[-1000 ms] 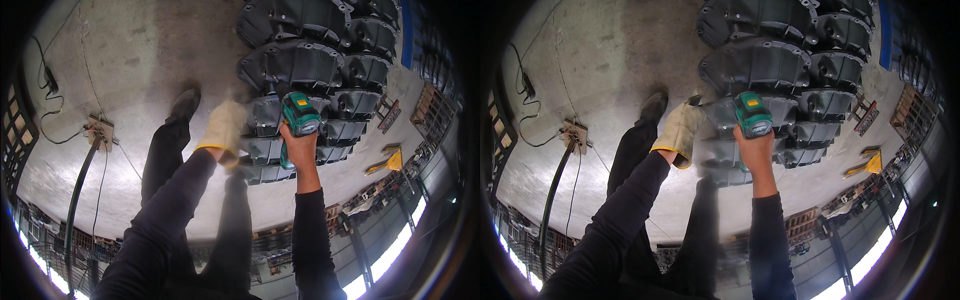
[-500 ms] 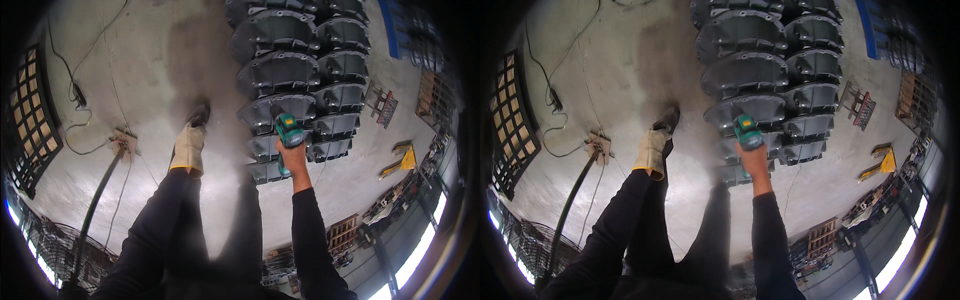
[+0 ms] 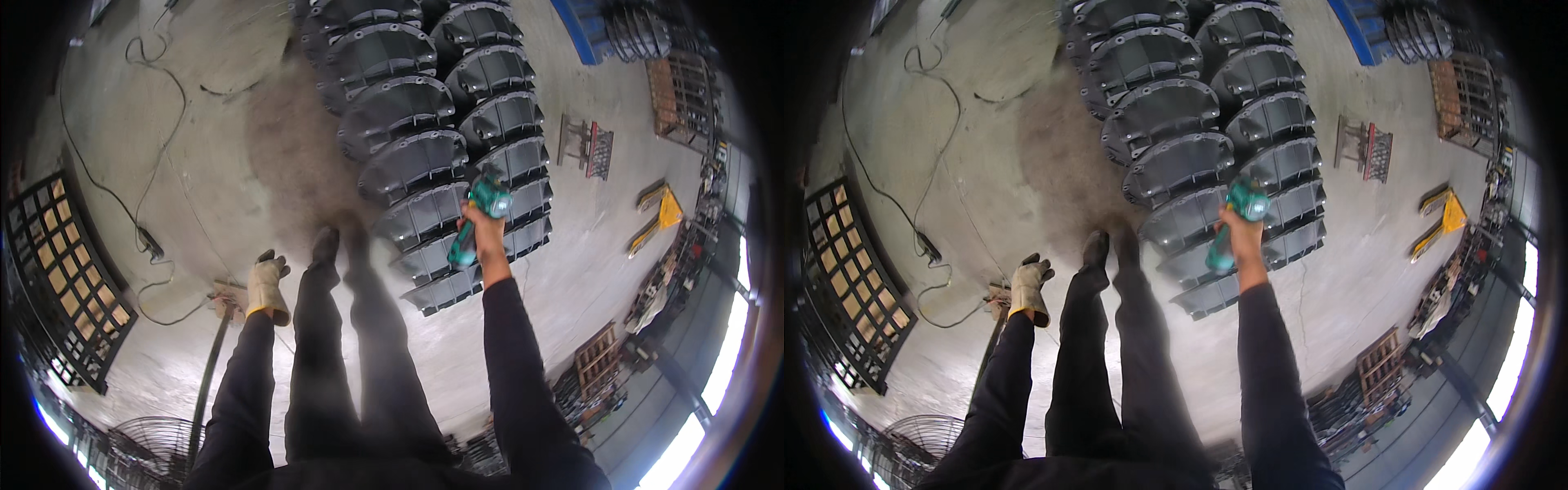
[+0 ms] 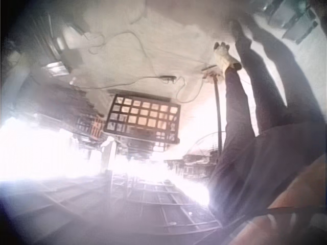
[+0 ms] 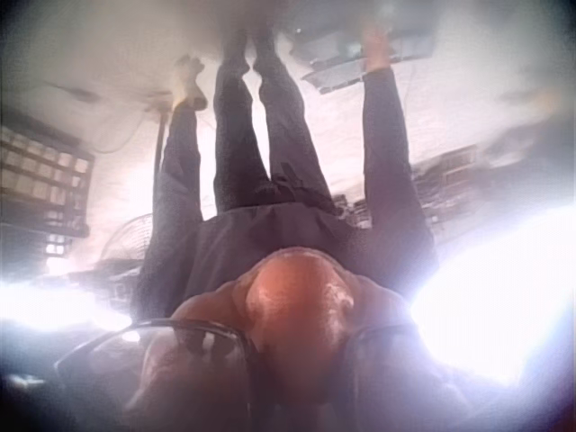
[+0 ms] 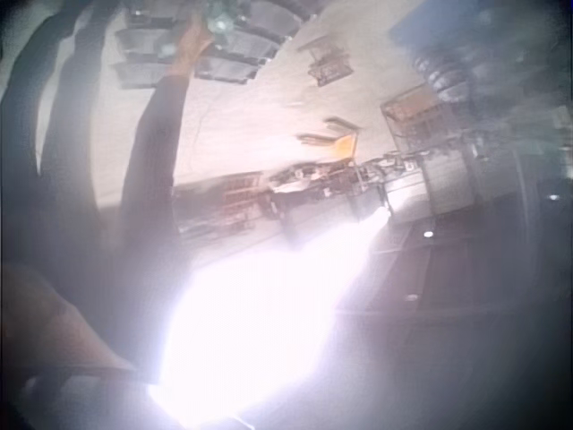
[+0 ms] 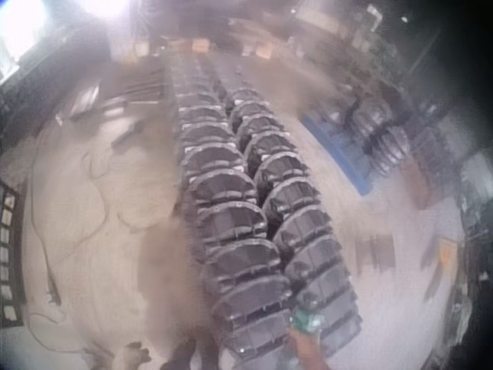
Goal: The person uses a cordless impact driver to fasten bolts on stacked metal housing components in a workshop. They move between stacks, securing multiple fasteners on each unit while wearing gloves.
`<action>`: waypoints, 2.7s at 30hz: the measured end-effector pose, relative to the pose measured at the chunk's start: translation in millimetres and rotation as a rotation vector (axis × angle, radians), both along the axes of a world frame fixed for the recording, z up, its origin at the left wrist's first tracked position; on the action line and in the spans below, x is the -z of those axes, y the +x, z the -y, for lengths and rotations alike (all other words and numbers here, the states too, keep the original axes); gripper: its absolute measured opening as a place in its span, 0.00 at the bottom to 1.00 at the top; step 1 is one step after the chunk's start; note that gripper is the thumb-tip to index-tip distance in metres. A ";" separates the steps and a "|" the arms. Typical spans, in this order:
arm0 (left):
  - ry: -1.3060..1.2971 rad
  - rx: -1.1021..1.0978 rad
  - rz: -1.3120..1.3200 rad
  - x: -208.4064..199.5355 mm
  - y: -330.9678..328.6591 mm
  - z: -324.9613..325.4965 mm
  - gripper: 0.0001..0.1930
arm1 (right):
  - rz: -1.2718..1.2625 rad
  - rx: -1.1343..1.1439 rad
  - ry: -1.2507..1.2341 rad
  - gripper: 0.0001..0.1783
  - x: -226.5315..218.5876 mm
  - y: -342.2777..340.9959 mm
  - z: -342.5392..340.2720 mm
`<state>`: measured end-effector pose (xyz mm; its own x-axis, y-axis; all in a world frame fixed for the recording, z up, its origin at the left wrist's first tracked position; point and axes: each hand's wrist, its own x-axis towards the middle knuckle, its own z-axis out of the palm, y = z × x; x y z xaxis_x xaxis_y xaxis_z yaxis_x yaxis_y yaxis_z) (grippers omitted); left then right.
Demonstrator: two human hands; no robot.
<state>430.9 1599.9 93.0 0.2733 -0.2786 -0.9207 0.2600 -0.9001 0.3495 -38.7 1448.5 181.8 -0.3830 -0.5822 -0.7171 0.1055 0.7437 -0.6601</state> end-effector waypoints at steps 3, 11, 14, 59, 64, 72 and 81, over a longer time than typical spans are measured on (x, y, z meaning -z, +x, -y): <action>0.077 0.010 0.041 -33.0 19.8 8.8 0.30 | 0.012 -0.014 -0.069 0.10 33.2 -8.4 43.4; 0.064 -0.036 0.136 -117.0 7.4 64.5 0.33 | 0.039 0.012 -0.025 0.11 104.1 -11.8 122.3; 0.025 -0.159 0.156 -133.0 -5.6 95.0 0.32 | 0.046 0.031 -0.015 0.10 111.8 -9.8 131.4; -0.515 0.752 -0.042 140.6 -71.9 300.7 0.14 | -0.122 0.010 0.300 0.09 74.6 -7.1 164.3; -0.583 1.437 0.369 113.8 -84.1 310.1 0.15 | -0.153 -0.037 0.293 0.11 77.5 -8.2 161.3; -0.478 0.922 0.010 126.1 -90.2 305.9 0.13 | -0.097 -0.004 0.181 0.23 11.2 -3.6 119.4; -0.542 1.330 0.335 123.4 -83.5 313.8 0.18 | 0.139 0.030 0.313 0.24 13.2 121.2 70.8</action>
